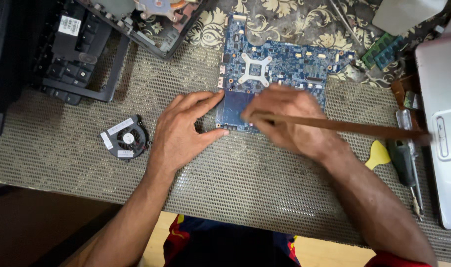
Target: The person cleans a laptop motherboard using a brush and tweezers. They repeatedly brush the board surface and use tweezers to remove small debris from specific areas.
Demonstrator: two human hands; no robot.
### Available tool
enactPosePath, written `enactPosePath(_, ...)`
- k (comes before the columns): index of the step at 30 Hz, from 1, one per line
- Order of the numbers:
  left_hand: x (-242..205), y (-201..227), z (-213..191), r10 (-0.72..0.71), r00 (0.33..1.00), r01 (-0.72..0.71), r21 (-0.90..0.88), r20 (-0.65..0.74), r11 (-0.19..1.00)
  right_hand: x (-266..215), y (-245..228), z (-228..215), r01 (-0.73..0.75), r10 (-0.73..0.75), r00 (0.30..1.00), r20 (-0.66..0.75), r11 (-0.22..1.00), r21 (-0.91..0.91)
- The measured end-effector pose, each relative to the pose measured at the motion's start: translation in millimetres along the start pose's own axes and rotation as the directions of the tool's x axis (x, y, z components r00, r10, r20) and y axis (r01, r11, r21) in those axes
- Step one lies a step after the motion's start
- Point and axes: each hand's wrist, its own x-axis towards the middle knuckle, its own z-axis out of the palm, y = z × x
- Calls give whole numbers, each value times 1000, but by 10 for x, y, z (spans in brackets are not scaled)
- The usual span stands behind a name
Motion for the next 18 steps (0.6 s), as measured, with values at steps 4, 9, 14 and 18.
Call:
enactPosePath(4,5,-9,6,-39,999,38,11,20,999,-38,81,77,27,-34,997,63,994,108)
enactPosePath(9,5,-2,3,-25,1000,25,1,3,1000,27,-79,-74,53,-47,993,106,997,-57)
enactPosePath(14,3,-8,17,-38,999,38,7,20,999,1,98,0,-100,88,988,127,991,94)
enactPosePath(18,3,-2,-2,-63,997,63,15,35,998,-53,31,87,-196,242,937,251,-230,953)
